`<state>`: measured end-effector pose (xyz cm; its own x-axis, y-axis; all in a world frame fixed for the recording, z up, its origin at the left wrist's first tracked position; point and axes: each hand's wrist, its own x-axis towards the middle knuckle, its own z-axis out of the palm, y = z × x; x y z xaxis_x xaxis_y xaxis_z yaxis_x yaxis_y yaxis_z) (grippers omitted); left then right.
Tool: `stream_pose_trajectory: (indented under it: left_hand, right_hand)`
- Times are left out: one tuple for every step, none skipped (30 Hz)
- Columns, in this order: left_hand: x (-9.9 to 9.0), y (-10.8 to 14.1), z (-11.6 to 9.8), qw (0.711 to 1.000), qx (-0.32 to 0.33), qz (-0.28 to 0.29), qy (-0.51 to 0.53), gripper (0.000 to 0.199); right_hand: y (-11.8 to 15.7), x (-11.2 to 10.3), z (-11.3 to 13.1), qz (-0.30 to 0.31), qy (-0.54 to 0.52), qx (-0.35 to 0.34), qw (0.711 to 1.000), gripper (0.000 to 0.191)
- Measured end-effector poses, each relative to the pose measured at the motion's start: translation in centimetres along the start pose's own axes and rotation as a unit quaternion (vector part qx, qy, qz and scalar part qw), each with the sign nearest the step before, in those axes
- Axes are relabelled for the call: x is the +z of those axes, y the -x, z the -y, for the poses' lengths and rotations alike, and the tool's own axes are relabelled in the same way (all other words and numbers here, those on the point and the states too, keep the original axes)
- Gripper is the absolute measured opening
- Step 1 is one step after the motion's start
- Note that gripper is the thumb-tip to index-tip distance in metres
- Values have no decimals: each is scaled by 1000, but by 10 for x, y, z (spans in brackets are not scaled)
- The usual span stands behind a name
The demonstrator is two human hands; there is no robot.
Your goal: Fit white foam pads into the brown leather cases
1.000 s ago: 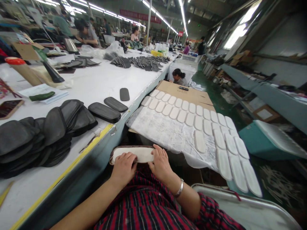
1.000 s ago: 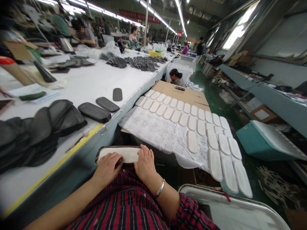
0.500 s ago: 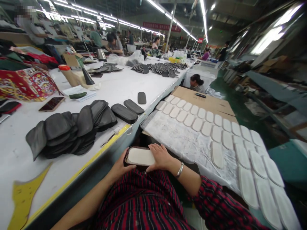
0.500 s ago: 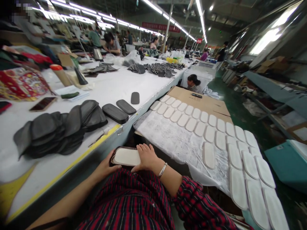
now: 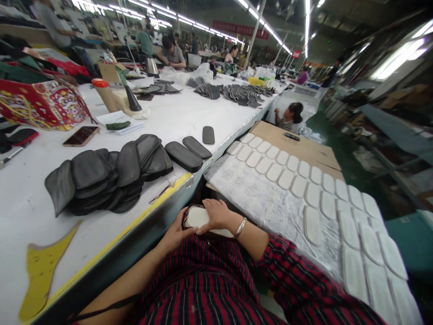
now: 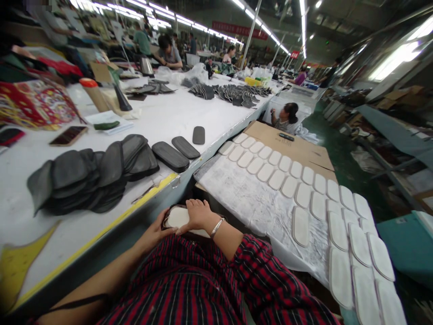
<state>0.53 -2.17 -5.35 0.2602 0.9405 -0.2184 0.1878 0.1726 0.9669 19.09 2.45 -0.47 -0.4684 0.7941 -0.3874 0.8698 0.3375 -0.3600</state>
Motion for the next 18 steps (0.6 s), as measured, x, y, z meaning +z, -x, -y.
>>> stream_pose_trajectory:
  left_hand:
    - [1, -1, 1, 1000, 2, 3, 1, 84]
    - [2, -1, 1, 1000, 6, 4, -2, 83]
    - [3, 1, 1, 1000, 11, 4, -8, 83]
    - [3, 5, 0, 1000, 17, 2, -16, 81]
    - [3, 11, -2, 999, 24, -3, -26, 80]
    - [0, 19, -5, 999, 31, -10, -37, 78]
    - [-5, 28, -7, 998, 38, -21, -52, 75]
    - [-15, 38, -9, 995, 45, -39, -74, 76]
    - [-29, 48, -9, 990, 59, -69, -110, 77]
    - [-47, 61, -9, 975, 78, -112, -177, 76]
    - [-68, 77, -7, 947, 85, -171, -257, 74]
    - [-92, 95, -3, 906, 77, -239, -342, 72]
    - [-115, 116, 3, 855, 48, -303, -419, 72]
    - [-136, 138, 11, 809, -5, -342, -479, 78]
    - [-154, 161, 19, 777, -63, -345, -522, 84]
    - [-166, 181, 29, 757, -99, -328, -557, 87]
    - [-174, 199, 38, 748, -94, -288, -591, 88]
    - [-176, 212, 46, 741, -58, -258, -617, 85]
  right_hand:
    - [-2, -1, 1, 3, 7, 2, 1000, 114]
    - [-2, -2, 3, 5, 18, 2, 1000, 114]
    - [-2, -3, 6, 1, 30, 0, 1000, 114]
    - [1, -3, 9, -9, 45, -5, 999, 114]
    - [5, -2, 12, -27, 60, -14, 998, 112]
    - [11, -1, 15, -58, 74, -22, 995, 109]
    - [18, 1, 16, -92, 82, -27, 992, 102]
    - [25, 4, 15, -134, 85, -34, 987, 96]
    - [32, 7, 12, -182, 82, -51, 979, 89]
    - [39, 11, 8, -231, 71, -71, 968, 83]
    - [46, 14, 3, -273, 54, -92, 956, 77]
    - [54, 17, -2, -304, 35, -107, 946, 72]
    - [62, 20, -5, -325, 10, -114, 939, 67]
    - [71, 22, -6, -330, -13, -115, 937, 63]
    - [80, 24, -3, -329, -36, -112, 937, 59]
    - [89, 26, 2, -318, -57, -106, 940, 57]
    - [98, 28, 10, -297, -77, -100, 946, 54]
    - [106, 30, 21, -276, -97, -97, 951, 53]
